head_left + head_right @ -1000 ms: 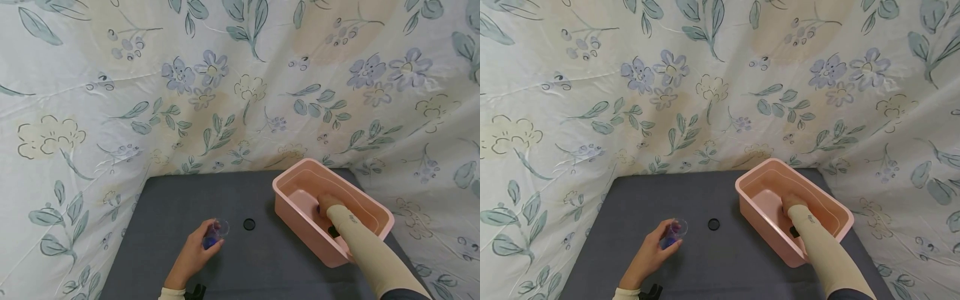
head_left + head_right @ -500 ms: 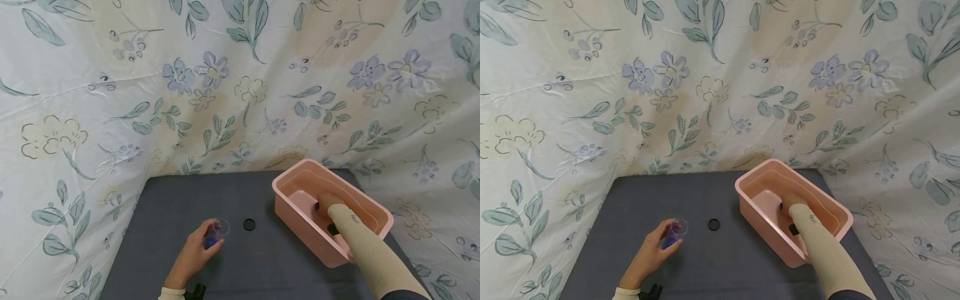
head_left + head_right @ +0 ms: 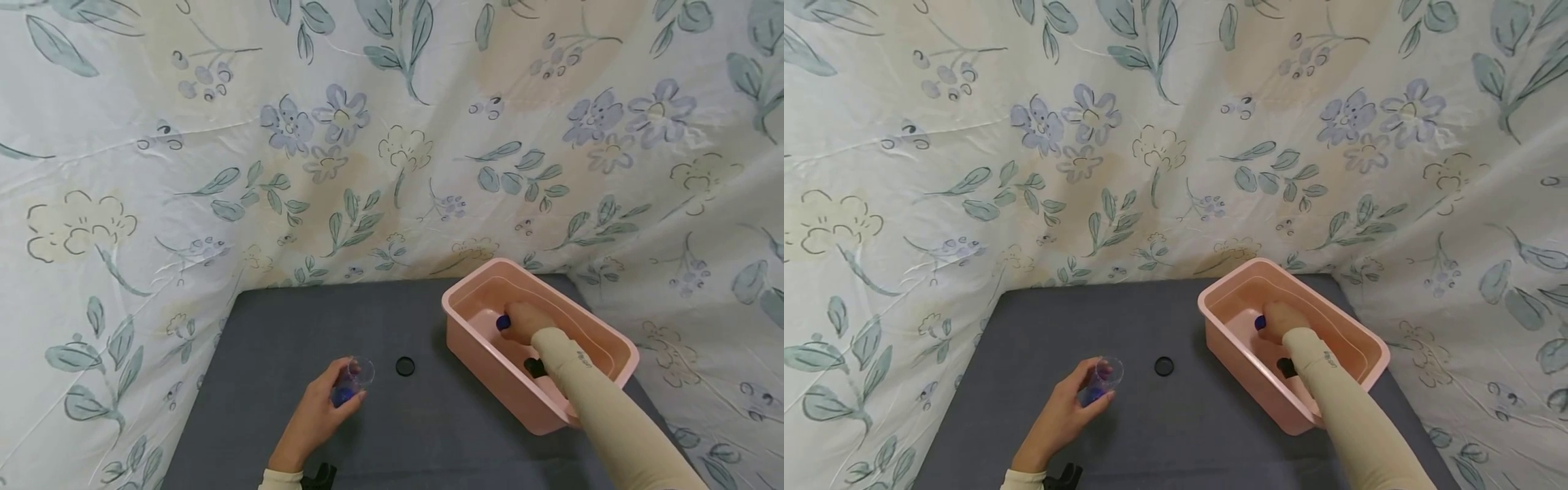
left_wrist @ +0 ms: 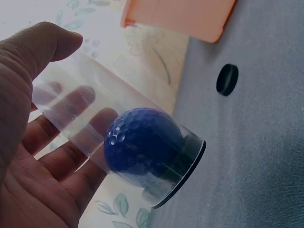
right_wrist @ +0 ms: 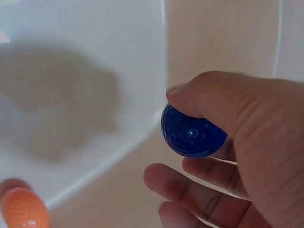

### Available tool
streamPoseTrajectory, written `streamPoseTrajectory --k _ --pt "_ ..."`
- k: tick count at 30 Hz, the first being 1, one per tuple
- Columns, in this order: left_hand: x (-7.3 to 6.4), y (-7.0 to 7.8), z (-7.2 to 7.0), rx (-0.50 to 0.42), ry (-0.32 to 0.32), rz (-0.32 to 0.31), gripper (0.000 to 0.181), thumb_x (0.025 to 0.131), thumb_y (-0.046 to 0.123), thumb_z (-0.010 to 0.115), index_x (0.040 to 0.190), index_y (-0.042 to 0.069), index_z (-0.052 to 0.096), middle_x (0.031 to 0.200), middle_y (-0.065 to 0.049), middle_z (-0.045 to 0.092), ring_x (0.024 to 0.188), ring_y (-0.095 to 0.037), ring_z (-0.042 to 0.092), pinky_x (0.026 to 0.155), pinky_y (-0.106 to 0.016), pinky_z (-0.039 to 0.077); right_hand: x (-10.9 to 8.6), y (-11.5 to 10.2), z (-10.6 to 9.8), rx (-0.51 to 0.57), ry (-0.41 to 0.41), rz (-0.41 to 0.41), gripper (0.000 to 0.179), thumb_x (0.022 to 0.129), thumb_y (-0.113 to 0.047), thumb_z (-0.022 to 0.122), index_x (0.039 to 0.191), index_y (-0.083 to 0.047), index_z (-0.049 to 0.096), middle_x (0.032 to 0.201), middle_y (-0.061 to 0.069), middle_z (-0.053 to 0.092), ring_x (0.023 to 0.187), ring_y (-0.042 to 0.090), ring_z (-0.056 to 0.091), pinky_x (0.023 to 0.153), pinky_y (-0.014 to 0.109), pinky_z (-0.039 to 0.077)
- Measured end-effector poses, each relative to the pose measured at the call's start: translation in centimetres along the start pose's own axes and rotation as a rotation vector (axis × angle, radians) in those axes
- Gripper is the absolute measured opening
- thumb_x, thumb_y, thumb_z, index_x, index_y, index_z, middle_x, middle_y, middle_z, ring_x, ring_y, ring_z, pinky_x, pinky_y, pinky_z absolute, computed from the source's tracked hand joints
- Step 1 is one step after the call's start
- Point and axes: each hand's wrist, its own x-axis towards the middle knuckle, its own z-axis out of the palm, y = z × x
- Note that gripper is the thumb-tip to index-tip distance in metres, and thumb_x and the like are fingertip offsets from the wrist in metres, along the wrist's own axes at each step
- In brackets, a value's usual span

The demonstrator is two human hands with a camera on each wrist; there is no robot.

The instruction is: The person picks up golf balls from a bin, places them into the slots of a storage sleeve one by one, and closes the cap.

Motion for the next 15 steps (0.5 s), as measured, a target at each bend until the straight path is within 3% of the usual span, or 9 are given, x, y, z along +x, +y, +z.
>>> streamPoseTrajectory --k 4,9,11,12,13,15 --pt "0.0 0.0 0.1 -0.001 0.009 0.0 0.052 0.093 0.026 0.08 0.139 0.03 0.055 0.126 0.018 0.066 0.113 -0.007 0.067 0.094 -0.039 0.059 -0.3 -1.0 -0.3 -0.001 0.013 0.018 0.028 0.086 -0.019 0.081 0.103 -0.006 0.063 0.087 0.008 0.061 0.077 0.024 0.057 0.069 0.034 0.049" --pt "0.0 0.0 0.2 0.01 0.015 0.003 0.052 0.092 0.025 0.081 0.138 0.03 0.056 0.125 0.02 0.065 0.112 -0.006 0.067 0.094 -0.035 0.059 -0.8 -2.1 -1.0 -0.007 0.035 0.004 0.032 0.088 -0.022 0.081 0.109 -0.007 0.062 0.096 0.008 0.064 0.083 0.024 0.059 0.078 0.041 0.056" --pt "0.0 0.0 0.2 0.012 0.015 0.001 0.052 0.092 0.025 0.081 0.137 0.031 0.056 0.125 0.02 0.065 0.112 -0.006 0.067 0.094 -0.035 0.059 -1.0 -2.6 -1.3 0.004 0.064 -0.042 0.032 0.088 -0.02 0.081 0.112 -0.009 0.062 0.098 0.007 0.065 0.085 0.023 0.06 0.081 0.042 0.057" --pt "0.0 0.0 0.2 0.012 0.014 0.002 0.052 0.092 0.025 0.081 0.137 0.031 0.056 0.125 0.02 0.065 0.112 -0.007 0.067 0.094 -0.035 0.059 -1.0 -2.8 -1.5 0.04 0.1 -0.112 0.031 0.089 -0.017 0.08 0.114 -0.013 0.063 0.102 0.004 0.066 0.088 0.02 0.061 0.081 0.041 0.057" --pt "0.0 0.0 0.2 0.011 0.013 0.003 0.052 0.092 0.025 0.081 0.137 0.031 0.056 0.125 0.02 0.065 0.112 -0.008 0.068 0.094 -0.035 0.059 -1.0 -3.1 -1.6 0.08 0.15 -0.202 0.031 0.087 -0.014 0.081 0.113 -0.019 0.066 0.101 -0.001 0.066 0.088 0.017 0.061 0.078 0.038 0.057" --pt "0.1 0.1 0.2 0.006 0.011 0.004 0.052 0.093 0.026 0.081 0.137 0.031 0.056 0.125 0.02 0.065 0.112 -0.01 0.068 0.094 -0.036 0.059 -1.2 -3.6 -2.1 0.112 0.182 -0.267 0.032 0.088 -0.011 0.08 0.114 -0.023 0.067 0.099 -0.004 0.065 0.085 0.014 0.06 0.07 0.032 0.054"
